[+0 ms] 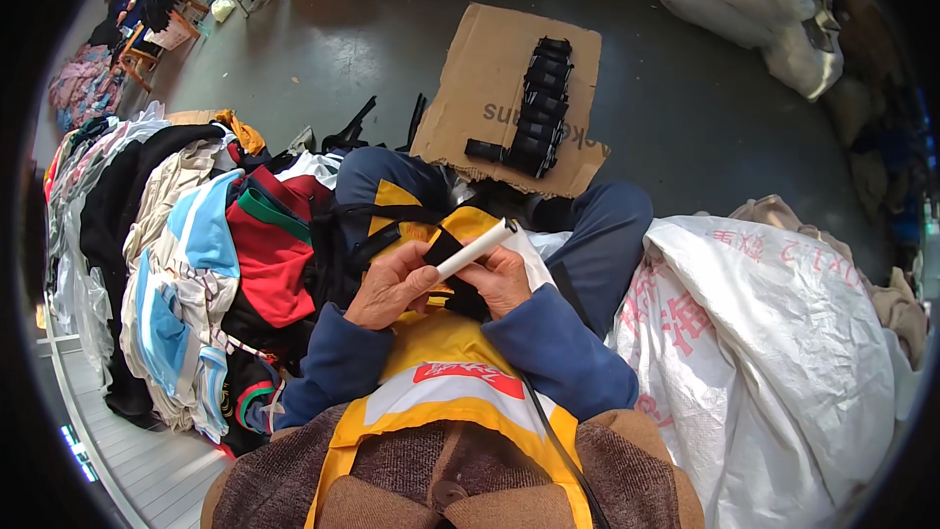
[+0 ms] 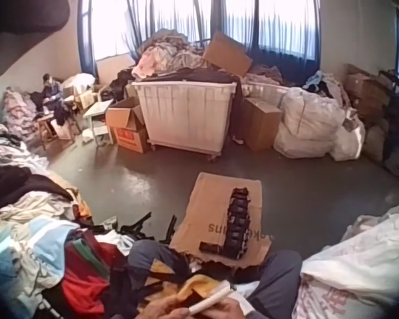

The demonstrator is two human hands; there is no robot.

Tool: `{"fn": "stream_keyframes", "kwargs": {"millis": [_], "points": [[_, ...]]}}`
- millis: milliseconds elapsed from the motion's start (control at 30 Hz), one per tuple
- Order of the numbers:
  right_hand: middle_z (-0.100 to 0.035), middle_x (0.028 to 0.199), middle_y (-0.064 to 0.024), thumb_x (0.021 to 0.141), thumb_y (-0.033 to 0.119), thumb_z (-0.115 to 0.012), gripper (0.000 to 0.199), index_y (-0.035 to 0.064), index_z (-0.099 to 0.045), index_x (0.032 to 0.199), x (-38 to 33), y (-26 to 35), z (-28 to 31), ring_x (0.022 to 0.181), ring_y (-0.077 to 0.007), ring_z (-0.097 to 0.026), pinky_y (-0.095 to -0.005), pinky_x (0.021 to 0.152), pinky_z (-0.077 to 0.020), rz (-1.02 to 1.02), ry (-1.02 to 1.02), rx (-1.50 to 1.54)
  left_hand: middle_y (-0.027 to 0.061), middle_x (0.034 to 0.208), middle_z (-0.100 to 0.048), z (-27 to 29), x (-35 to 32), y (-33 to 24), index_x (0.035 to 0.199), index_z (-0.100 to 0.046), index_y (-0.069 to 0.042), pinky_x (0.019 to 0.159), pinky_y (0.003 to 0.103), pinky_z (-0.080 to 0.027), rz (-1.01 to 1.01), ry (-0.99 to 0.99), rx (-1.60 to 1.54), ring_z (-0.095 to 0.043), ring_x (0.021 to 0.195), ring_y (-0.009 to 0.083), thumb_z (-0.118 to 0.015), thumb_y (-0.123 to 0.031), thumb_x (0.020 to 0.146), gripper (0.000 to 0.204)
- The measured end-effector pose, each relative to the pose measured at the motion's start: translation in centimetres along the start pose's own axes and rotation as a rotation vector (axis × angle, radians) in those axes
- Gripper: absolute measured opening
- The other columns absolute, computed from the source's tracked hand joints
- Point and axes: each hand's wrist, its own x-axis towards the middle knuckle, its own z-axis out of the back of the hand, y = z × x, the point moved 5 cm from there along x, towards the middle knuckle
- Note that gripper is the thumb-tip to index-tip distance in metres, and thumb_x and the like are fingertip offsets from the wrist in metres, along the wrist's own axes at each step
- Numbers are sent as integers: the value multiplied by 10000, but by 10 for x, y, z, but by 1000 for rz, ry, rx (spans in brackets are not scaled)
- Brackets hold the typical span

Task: The person slides small black fabric pieces onto a white tube by hand, folding and positioning them along the tube, and then stands up and walks across the room while holding the tube.

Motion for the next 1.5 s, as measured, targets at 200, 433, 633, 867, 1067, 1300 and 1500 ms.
{"fn": "stream_keyframes", "kwargs": {"millis": [200, 433, 633, 867, 1067, 1300, 1500], "points": [[-599, 943, -74, 749, -7, -636, 311, -6, -546, 1046, 0, -7, 1, 873, -143, -578, -272, 814, -458, -47, 101, 149, 17, 813, -587, 5, -1, 1, 1062, -508, -34, 473, 161, -395, -21, -59, 53, -499, 578, 35, -599, -194, 843, 286], [-577, 924, -72, 750, 39, -669, 350, 24, -491, 1052, -1, -1, -2, 875, -155, -557, -286, 812, -439, -108, 24, 299, 36, 770, -576, 4, -1, -1, 1052, -491, 9, 464, 180, -410, 26, -41, 38, -505, 590, 49, -590, -165, 847, 287], [-569, 882, -51, 749, 31, -672, 321, 39, -489, 1013, 2, -3, 1, 841, -147, -553, -271, 786, -438, -101, 33, 368, 33, 759, -571, 3, -5, -12, 994, -500, -1, 482, 194, -440, 56, -81, 118, -514, 580, 51, -584, -117, 843, 208], [-564, 864, -45, 733, 11, -681, 368, 50, -478, 1038, 3, -8, 7, 803, -140, -553, -251, 748, -445, -60, -21, 268, 16, 768, -554, -3, -2, -13, 961, -494, -12, 524, 198, -460, -57, -92, 65, -538, 617, 61, -601, -25, 804, 190], [-566, 899, -41, 749, 21, -665, 373, 89, -468, 1059, 6, -11, 13, 854, -169, -556, -312, 791, -452, -88, -19, 456, 6, 743, -549, -4, -4, -17, 948, -513, -22, 523, 190, -441, -61, -66, 63, -530, 614, 58, -585, 3, 801, 166], [-546, 950, -29, 745, 68, -680, 456, 118, -444, 1131, 10, -16, 13, 912, -193, -547, -370, 834, -451, -175, 58, 808, 121, 734, -597, -15, -11, -39, 883, -567, -41, 525, 315, -444, -313, -243, 647, -595, 607, 240, -593, 8, 742, 152], [-558, 933, -61, 726, -18, -666, 523, 69, -425, 1182, 14, -12, 18, 870, -184, -566, -337, 824, -462, -31, -3, 430, 110, 676, -565, -23, -14, -53, 856, -568, -6, 525, 263, -424, -489, -316, 797, -555, 573, 146, -601, 31, 731, 134]]}}
